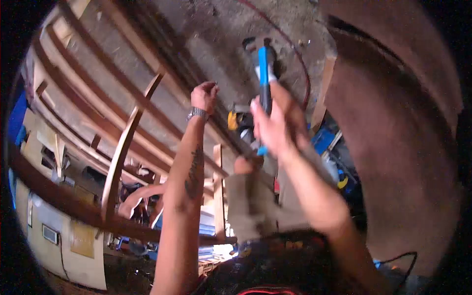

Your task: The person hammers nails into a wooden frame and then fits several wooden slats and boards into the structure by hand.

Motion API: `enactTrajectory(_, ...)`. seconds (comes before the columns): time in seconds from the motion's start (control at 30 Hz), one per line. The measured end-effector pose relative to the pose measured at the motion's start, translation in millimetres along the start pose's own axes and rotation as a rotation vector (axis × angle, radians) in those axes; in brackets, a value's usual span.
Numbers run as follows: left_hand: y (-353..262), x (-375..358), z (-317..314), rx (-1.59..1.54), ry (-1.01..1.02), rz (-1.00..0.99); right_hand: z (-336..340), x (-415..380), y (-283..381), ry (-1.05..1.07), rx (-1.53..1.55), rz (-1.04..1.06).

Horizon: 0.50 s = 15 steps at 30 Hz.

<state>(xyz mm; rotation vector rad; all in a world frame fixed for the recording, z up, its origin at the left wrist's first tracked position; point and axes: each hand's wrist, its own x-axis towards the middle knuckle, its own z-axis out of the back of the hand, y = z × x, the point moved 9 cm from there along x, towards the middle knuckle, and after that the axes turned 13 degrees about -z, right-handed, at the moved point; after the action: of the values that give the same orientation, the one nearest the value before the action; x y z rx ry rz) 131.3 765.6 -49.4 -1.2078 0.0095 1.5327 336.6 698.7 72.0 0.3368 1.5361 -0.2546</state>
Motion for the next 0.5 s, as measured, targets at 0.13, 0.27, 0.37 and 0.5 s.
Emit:
enactTrajectory(0.13, -6.0, -143.2, 31.8, 0.232, 0.245, -0.184, 15.9, -15.9, -61.8, -0.028, -0.078, 0.203)
enactTrajectory(0.27, -30.8, -260.6, 56.9, 0.335, 0.316, -0.342, 29.9, -134.2, -164.6, 0.083, 0.061, 0.321)
enactTrajectory(0.37, -3.3, -299.5, 23.2, 0.411, 0.393, -0.265, 31.0, -189.9, -225.6, 0.206, 0.220, 0.245)
enactTrajectory(0.5, 66.0, -368.4, -65.7, 0.532, 0.610, -0.301, 72.9, -214.4, -302.3, 0.222, -0.074, 0.356)
